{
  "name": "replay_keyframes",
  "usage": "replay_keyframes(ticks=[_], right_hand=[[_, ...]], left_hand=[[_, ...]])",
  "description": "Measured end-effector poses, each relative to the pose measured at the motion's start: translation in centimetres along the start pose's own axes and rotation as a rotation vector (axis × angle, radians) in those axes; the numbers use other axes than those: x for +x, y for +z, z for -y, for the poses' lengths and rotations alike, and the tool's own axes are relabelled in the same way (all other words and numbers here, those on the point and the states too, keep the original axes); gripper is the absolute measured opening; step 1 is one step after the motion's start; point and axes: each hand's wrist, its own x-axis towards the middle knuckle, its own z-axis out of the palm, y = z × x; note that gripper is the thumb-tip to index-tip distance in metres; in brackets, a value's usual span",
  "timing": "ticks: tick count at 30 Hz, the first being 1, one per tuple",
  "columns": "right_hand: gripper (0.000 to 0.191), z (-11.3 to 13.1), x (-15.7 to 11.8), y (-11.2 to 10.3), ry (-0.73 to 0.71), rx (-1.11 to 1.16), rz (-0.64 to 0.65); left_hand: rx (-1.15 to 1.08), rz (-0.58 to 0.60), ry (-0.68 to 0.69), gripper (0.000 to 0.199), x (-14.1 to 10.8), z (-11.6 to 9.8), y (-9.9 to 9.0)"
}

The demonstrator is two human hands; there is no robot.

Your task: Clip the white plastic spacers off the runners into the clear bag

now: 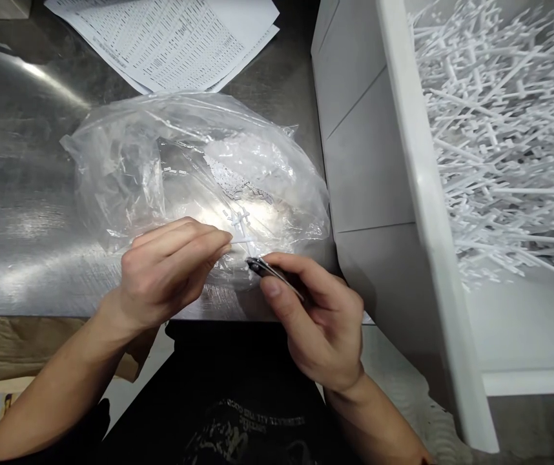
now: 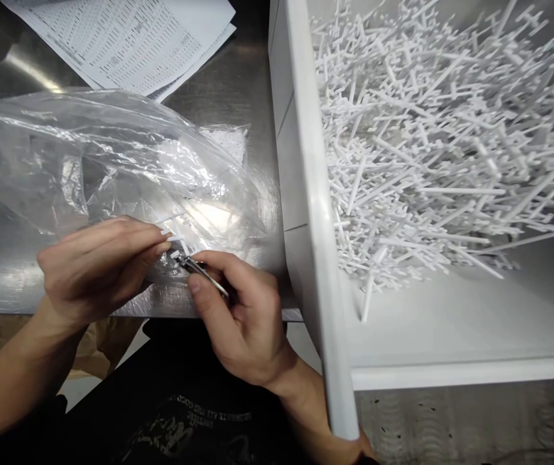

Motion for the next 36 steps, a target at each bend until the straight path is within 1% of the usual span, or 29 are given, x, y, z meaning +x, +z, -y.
replay_keyframes(ticks=[3,6,9,11,14,17,21,24,27,32,36], right_hand=[[0.007,0.1,0.4,0.0,0.063,0.040,-0.046],[0.006,0.1,0.7,0.0,0.093,0.062,-0.062],[0.005,0.2,0.9,0.0,0.108,0.084,-0.053],[0.005,0.1,0.8,-0.1,0.113,0.113,-0.068],[0.009,0.0,0.6,-0.2,0.097,0.128,-0.091],[0.014,-0.1,0.2,-0.3,0.045,0.092,-0.075],[0.020,0.0,0.1,-0.2,0.010,0.049,-0.102],[0.017,0.1,0.5,0.0,-0.001,0.032,-0.117],[0.016,0.2,1.0,0.2,-0.018,0.040,-0.097],[0.013,0.2,1.4,0.4,-0.001,0.029,-0.060],[0.014,0.0,1.4,0.4,-0.028,0.027,-0.050]], left_hand=[[0.069,0.045,-0.047,0.009,0.2,-0.2,0.1],[0.117,0.072,-0.088,0.012,0.4,-0.3,0.3],[0.108,0.061,-0.115,0.011,0.4,-0.4,0.3],[0.087,0.049,-0.124,0.009,0.4,-0.4,0.2],[0.051,0.050,-0.128,0.009,0.3,-0.4,-0.1],[0.026,0.080,-0.133,0.012,0.2,-0.3,-0.5],[-0.025,0.114,-0.081,0.014,0.3,-0.2,-0.7],[-0.094,0.182,-0.075,0.021,0.5,-0.2,-0.8],[-0.162,0.246,-0.084,0.027,0.7,-0.2,-0.9],[-0.203,0.298,-0.084,0.024,0.8,-0.1,-1.0],[-0.217,0.311,-0.075,0.021,0.9,-0.1,-1.0]])
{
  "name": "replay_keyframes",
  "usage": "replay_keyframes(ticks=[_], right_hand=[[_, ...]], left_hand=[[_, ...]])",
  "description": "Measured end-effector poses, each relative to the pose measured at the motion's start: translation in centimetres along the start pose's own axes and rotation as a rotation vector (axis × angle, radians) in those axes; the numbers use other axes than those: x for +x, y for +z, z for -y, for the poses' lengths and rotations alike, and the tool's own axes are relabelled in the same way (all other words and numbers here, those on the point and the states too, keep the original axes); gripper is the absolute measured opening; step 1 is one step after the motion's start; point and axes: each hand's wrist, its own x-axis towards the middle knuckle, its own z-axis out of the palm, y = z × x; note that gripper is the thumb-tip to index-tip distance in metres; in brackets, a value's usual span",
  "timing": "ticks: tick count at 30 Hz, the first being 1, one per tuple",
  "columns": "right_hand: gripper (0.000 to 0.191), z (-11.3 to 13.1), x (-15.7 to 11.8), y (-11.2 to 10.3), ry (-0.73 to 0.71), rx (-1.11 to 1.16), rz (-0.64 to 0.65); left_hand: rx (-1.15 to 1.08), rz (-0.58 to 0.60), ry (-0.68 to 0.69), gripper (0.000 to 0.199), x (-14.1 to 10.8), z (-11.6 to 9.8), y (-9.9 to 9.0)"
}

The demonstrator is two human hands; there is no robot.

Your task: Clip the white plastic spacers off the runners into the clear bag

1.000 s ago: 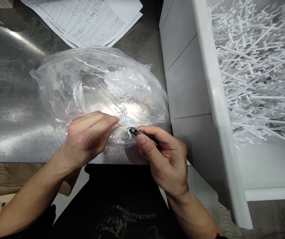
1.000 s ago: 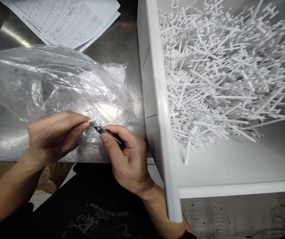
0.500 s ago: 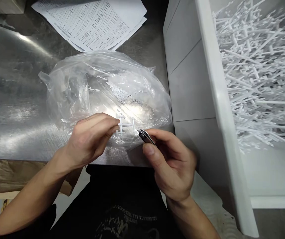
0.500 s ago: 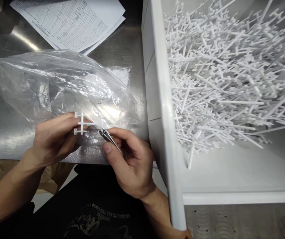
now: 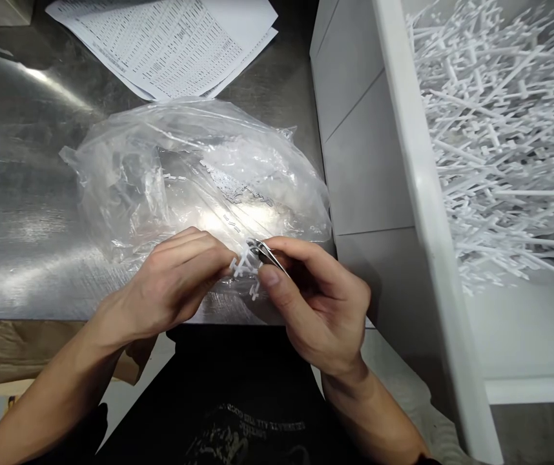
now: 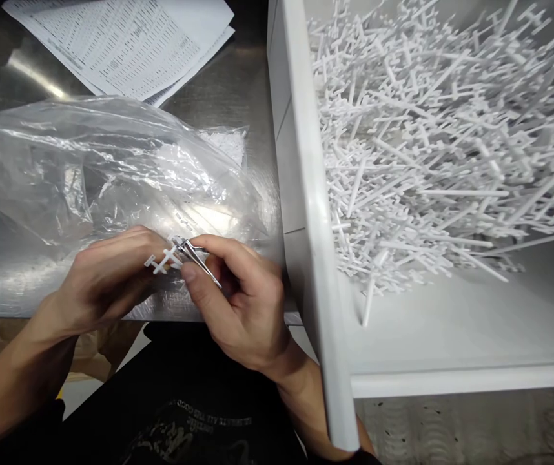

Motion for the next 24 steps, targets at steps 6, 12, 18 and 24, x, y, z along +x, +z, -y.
replay_keyframes(ticks=[6,12,18,24], right_hand=[[0.012,0.1,0.1,-0.2,-0.022,-0.070,0.002],[0.010,0.3,0.3,-0.4,-0.030,-0.087,0.044],[0.008,0.1,0.2,-0.1,-0.001,-0.033,-0.026],[0.005,0.1,0.5,-0.2,0.050,-0.014,-0.064]], left_hand=[[-0.026,0.041,-0.010,0.017,0.0,-0.1,-0.3],[-0.173,0.129,-0.095,0.019,0.4,-0.6,-1.1],[-0.186,0.093,-0.147,0.025,0.1,-0.6,-0.9],[-0.183,0.086,-0.145,0.017,-0.1,-0.6,-0.8]])
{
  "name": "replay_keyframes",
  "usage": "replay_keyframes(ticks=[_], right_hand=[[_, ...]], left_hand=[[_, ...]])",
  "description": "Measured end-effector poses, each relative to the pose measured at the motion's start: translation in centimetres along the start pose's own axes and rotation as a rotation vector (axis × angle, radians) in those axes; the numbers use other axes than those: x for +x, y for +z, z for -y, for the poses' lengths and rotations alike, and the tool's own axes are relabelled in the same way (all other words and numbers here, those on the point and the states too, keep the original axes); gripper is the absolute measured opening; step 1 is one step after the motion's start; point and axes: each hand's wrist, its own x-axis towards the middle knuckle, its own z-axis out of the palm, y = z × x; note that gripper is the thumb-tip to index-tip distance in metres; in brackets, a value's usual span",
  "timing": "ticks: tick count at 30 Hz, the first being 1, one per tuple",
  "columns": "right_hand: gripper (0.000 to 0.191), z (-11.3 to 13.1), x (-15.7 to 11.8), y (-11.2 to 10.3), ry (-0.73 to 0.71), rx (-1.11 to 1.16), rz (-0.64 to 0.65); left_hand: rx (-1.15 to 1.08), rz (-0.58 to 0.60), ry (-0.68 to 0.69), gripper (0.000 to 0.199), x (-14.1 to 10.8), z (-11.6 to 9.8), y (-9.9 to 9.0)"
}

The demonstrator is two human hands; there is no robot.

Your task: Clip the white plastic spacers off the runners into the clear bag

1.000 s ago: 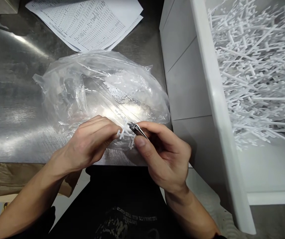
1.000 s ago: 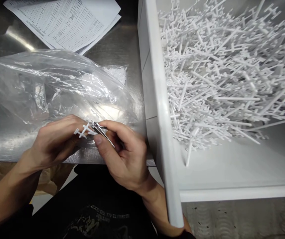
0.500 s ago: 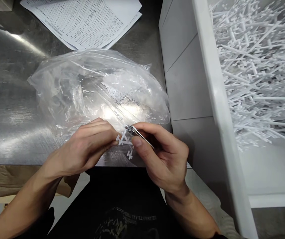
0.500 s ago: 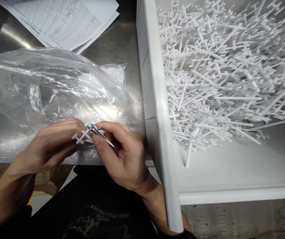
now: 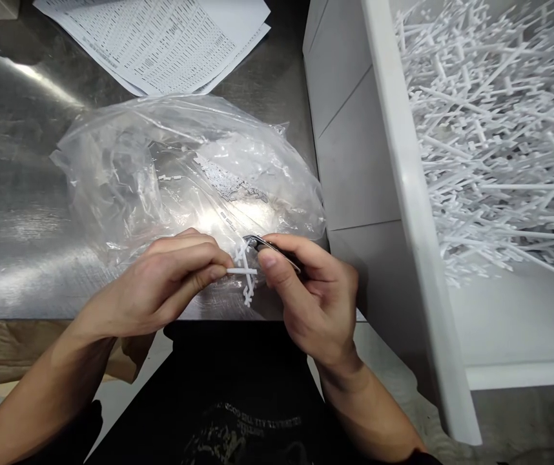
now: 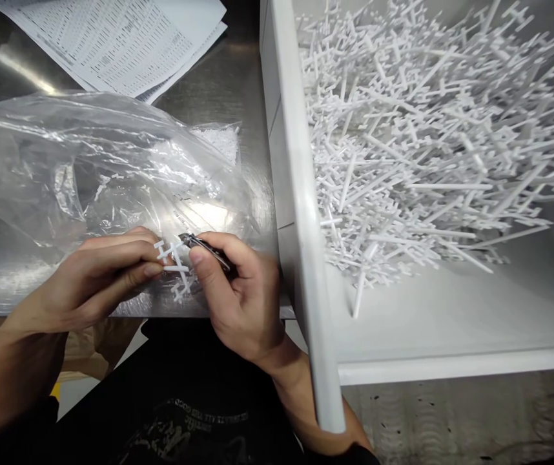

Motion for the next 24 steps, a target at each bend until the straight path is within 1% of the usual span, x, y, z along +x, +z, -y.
replay_keyframes(ticks=[4,9,14,17,20,24], right_hand=[[0.006,0.3,-0.3,-0.2,0.026,0.045,0.019],[0.012,0.3,-1.0,-0.2,-0.018,0.090,0.092],[0.016,0.2,-1.1,-0.1,-0.067,0.091,0.127],[0.013,0.2,-1.0,0.0,-0.065,0.075,0.118],[0.010,0.3,-1.0,0.2,-0.063,0.067,0.101],[0.009,0.4,-1.0,0.5,-0.009,0.057,0.040]], left_hand=[[0.000,-0.013,0.003,0.018,0.0,0.1,0.0],[0.003,-0.012,0.016,0.016,-0.1,0.1,0.0],[-0.025,0.013,-0.045,0.018,0.0,-0.3,0.0],[-0.031,0.006,-0.052,0.020,0.1,-0.4,0.0],[-0.009,-0.022,-0.018,0.022,0.2,-0.3,0.2],[0.027,-0.029,0.025,0.016,0.2,0.1,0.6]])
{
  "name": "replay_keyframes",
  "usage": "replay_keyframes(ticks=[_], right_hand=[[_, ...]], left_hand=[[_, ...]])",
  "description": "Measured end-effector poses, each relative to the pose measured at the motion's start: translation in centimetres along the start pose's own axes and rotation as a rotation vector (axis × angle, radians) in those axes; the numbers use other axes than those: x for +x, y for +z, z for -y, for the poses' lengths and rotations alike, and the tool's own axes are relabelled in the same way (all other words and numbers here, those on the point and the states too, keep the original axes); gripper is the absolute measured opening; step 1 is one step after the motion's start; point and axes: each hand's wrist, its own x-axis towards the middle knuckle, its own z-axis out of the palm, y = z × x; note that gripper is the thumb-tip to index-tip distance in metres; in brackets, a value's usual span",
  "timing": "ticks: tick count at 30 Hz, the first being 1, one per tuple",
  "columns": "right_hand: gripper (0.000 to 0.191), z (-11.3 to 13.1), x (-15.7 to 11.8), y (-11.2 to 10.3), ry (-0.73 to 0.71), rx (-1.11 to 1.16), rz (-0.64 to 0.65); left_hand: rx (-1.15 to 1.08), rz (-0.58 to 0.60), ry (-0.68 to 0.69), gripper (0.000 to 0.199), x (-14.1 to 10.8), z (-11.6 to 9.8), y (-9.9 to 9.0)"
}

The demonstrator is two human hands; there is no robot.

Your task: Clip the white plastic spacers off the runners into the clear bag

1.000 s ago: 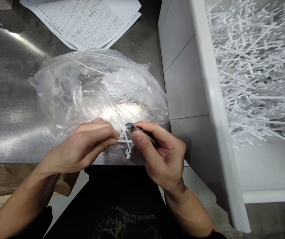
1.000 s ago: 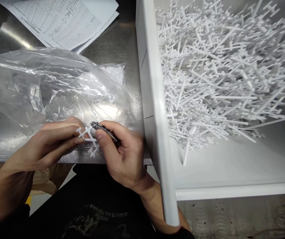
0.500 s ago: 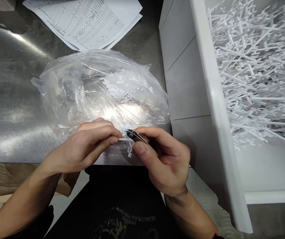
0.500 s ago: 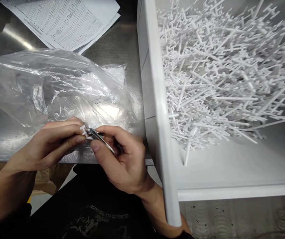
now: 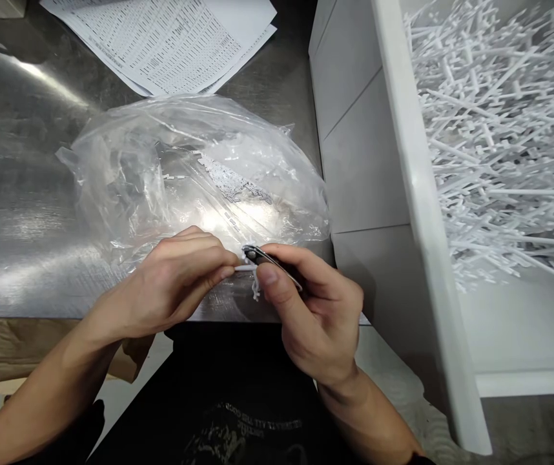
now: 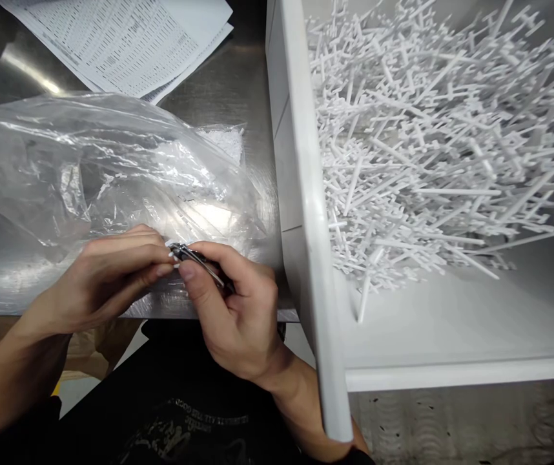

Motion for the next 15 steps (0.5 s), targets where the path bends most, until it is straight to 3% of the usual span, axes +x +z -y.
replay_keyframes(ticks=[11,15], right_hand=[[0.008,-0.2,0.1,-0.4,0.119,0.144,-0.105],[0.017,0.5,-0.7,-1.4,0.124,0.095,-0.039]], left_hand=[[0.030,-0.028,-0.052,0.020,0.0,-0.1,0.0],[0.008,-0.082,-0.073,0.017,-0.2,-0.1,-0.3]])
